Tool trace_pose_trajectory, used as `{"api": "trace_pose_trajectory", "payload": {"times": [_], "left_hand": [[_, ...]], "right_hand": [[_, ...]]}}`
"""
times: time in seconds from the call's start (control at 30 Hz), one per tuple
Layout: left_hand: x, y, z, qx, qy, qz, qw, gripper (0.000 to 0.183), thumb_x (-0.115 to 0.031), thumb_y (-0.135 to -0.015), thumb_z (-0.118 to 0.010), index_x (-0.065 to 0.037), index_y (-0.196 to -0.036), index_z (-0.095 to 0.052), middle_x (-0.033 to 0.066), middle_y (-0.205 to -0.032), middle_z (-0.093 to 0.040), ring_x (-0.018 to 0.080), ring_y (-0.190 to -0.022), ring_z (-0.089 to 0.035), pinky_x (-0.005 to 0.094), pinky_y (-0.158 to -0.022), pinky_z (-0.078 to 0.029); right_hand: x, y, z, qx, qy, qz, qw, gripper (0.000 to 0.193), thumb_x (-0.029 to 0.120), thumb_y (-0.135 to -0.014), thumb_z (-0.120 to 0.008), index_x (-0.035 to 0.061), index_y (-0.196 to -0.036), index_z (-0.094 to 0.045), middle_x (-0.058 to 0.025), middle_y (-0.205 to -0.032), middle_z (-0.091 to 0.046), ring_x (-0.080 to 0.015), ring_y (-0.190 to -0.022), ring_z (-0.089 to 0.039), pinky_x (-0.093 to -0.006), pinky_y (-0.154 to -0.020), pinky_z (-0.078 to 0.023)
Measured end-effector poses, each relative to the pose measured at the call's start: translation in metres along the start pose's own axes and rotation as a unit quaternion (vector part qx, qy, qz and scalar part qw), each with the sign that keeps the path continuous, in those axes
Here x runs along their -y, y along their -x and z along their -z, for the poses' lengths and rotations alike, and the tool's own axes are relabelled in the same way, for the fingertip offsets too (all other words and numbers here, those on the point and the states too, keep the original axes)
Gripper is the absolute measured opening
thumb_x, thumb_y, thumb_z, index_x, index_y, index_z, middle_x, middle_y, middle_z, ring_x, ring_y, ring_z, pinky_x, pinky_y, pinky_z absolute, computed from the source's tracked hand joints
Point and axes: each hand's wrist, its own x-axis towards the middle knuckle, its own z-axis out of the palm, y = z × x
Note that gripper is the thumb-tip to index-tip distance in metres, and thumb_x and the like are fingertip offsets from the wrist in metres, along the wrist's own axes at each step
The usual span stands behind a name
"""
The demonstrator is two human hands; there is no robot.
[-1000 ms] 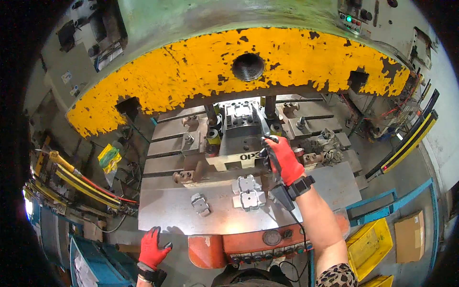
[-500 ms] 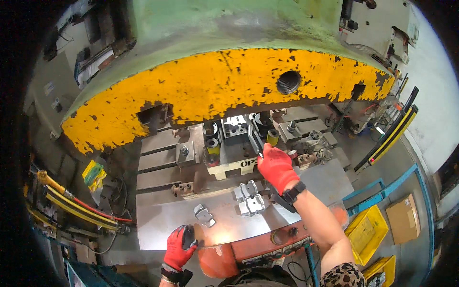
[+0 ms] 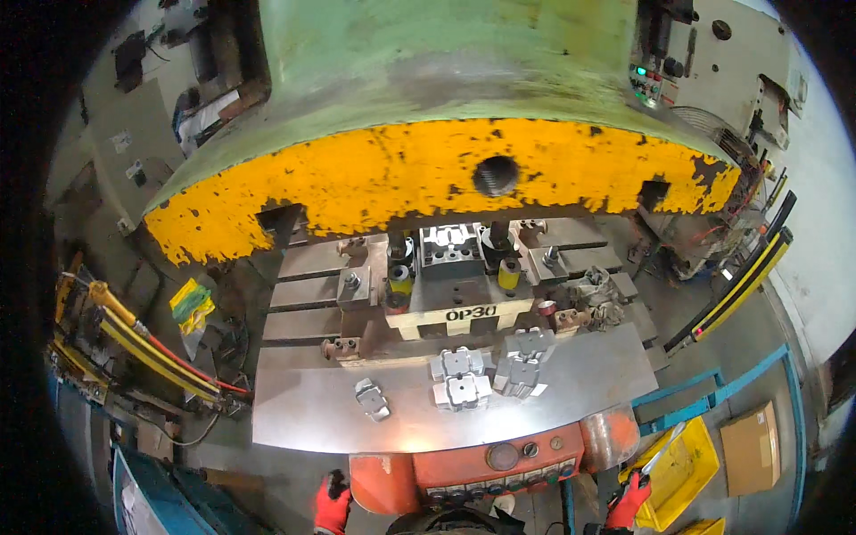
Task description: Operator uses a large industrial press to process metal components, then places them into a sorting bin.
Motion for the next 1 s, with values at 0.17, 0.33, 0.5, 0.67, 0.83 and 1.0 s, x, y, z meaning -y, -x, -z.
{"api": "trace_pose_trajectory", "payload": {"times": [0.17,0.33,0.5,0.67,0.83,1.0], "left_hand": [[-0.023,-0.002,-0.056,0.109,-0.278,-0.329,0.896,0.053,-0.024,-0.086,-0.067,-0.005,-0.135,-0.055,0.0166,-0.118,-0.065,0.0378,-0.11,-0.059,0.0472,-0.099,-0.045],[-0.085,0.021,-0.105,0.053,-0.359,-0.452,0.815,0.051,-0.031,-0.09,-0.064,-0.005,-0.133,-0.057,0.0185,-0.125,-0.062,0.0394,-0.117,-0.056,0.0471,-0.102,-0.043],[-0.124,0.06,-0.124,-0.005,-0.338,-0.474,0.813,0.05,-0.037,-0.093,-0.061,-0.006,-0.131,-0.06,0.0205,-0.131,-0.061,0.0416,-0.123,-0.053,0.0478,-0.104,-0.04],[-0.14,0.063,-0.131,0.018,-0.343,-0.425,0.838,0.044,-0.035,-0.093,-0.059,-0.004,-0.124,-0.064,0.0226,-0.129,-0.061,0.0443,-0.121,-0.052,0.0488,-0.102,-0.04],[-0.138,0.066,-0.129,0.024,-0.332,-0.418,0.845,0.044,-0.034,-0.093,-0.059,-0.005,-0.125,-0.064,0.0226,-0.13,-0.06,0.0437,-0.123,-0.052,0.0483,-0.104,-0.04],[-0.129,0.064,-0.122,0.022,-0.348,-0.442,0.826,0.044,-0.034,-0.092,-0.061,-0.005,-0.124,-0.064,0.0222,-0.128,-0.061,0.0419,-0.121,-0.053,0.0469,-0.103,-0.041]], "right_hand": [[-0.059,-0.061,-0.019,0.161,0.036,-0.082,0.983,0.031,0.025,-0.097,-0.058,0.0055,-0.122,-0.06,-0.012,-0.118,-0.064,-0.0252,-0.106,-0.063,-0.0362,-0.09,-0.052],[-0.005,-0.068,-0.066,0.29,-0.013,-0.009,0.957,0.034,0.02,-0.1,-0.053,0.0042,-0.129,-0.059,-0.0103,-0.128,-0.063,-0.0233,-0.113,-0.062,-0.0357,-0.097,-0.05],[0.05,-0.049,-0.076,0.331,-0.007,0.049,0.942,0.037,0.015,-0.1,-0.053,-0.0005,-0.133,-0.058,-0.0095,-0.132,-0.065,-0.023,-0.115,-0.063,-0.0353,-0.1,-0.049],[0.063,-0.051,-0.084,0.374,0.148,0.13,0.906,0.035,0.015,-0.1,-0.052,0.005,-0.132,-0.057,-0.0085,-0.139,-0.058,-0.0215,-0.126,-0.055,-0.0334,-0.111,-0.039],[0.044,-0.061,-0.087,0.377,0.115,0.23,0.89,0.032,0.014,-0.101,-0.049,0.0033,-0.13,-0.06,-0.0085,-0.131,-0.064,-0.0211,-0.114,-0.063,-0.0342,-0.1,-0.049],[0.031,-0.072,-0.091,0.36,0.166,0.214,0.893,0.032,0.015,-0.101,-0.049,0.0038,-0.129,-0.06,-0.0072,-0.129,-0.065,-0.0198,-0.111,-0.063,-0.0332,-0.099,-0.05]]}}
